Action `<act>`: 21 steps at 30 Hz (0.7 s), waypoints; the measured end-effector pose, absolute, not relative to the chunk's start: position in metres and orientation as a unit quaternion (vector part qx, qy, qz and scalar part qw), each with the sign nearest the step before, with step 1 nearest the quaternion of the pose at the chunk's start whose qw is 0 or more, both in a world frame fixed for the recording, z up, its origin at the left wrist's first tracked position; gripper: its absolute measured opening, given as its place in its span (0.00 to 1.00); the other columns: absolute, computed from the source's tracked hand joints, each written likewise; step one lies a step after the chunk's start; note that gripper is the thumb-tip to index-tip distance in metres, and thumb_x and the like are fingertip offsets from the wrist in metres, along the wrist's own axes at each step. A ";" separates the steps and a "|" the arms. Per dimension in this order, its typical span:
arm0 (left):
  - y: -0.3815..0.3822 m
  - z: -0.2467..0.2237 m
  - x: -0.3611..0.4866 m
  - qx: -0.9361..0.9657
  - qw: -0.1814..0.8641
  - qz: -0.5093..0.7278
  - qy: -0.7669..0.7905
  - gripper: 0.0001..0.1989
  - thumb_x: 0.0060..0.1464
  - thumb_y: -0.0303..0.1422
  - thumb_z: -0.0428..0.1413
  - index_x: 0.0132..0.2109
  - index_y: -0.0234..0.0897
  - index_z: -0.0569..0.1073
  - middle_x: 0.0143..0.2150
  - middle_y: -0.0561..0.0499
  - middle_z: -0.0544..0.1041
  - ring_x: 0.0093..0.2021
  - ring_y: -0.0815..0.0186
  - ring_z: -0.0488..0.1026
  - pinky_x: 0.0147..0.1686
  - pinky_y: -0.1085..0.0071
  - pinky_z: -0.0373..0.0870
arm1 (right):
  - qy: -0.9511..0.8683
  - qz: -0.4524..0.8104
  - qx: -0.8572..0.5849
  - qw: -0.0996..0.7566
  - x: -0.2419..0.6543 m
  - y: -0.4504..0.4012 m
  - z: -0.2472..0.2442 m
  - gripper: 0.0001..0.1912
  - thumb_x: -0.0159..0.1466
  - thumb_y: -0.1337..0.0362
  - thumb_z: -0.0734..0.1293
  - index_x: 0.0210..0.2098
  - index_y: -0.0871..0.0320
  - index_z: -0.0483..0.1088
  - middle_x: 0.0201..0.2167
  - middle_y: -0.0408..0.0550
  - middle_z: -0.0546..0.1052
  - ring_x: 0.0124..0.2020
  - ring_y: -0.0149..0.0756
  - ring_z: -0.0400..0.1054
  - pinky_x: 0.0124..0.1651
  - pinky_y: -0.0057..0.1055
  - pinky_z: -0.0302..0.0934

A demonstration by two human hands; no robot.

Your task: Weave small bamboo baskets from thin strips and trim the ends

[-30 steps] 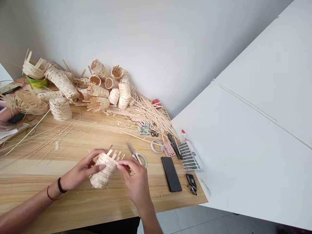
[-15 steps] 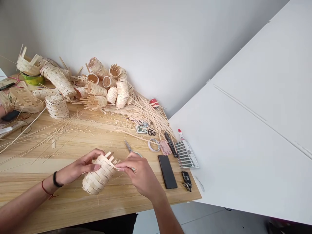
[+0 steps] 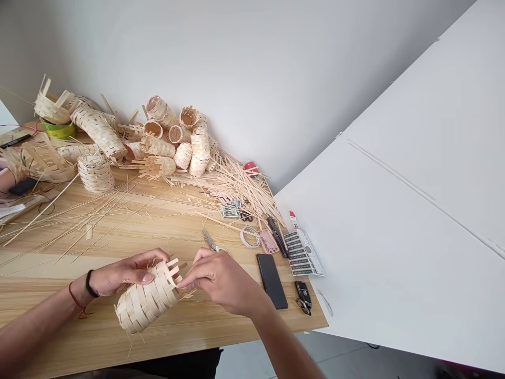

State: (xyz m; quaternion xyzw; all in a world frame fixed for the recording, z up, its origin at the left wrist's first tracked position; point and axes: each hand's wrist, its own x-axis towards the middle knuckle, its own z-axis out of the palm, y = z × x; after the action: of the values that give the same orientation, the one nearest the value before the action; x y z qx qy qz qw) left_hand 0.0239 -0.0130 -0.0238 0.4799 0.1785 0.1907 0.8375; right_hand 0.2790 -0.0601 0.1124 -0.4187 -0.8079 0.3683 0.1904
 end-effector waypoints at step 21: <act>-0.013 -0.023 0.020 0.351 0.906 0.214 0.100 0.23 0.51 0.39 0.67 0.54 0.40 0.75 0.48 0.50 0.80 0.46 0.59 0.77 0.45 0.68 0.71 | -0.813 0.348 -0.406 0.231 0.257 -0.059 0.108 0.09 0.72 0.66 0.70 0.35 0.53 0.81 0.29 0.42 0.81 0.32 0.34 0.73 0.37 0.30 0.67</act>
State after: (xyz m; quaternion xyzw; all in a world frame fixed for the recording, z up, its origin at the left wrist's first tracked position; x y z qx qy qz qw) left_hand 0.0197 -0.0131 -0.0228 0.3515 0.1003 0.2136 0.9060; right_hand 0.2572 -0.0586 0.1077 -0.4058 -0.8130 0.3480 0.2306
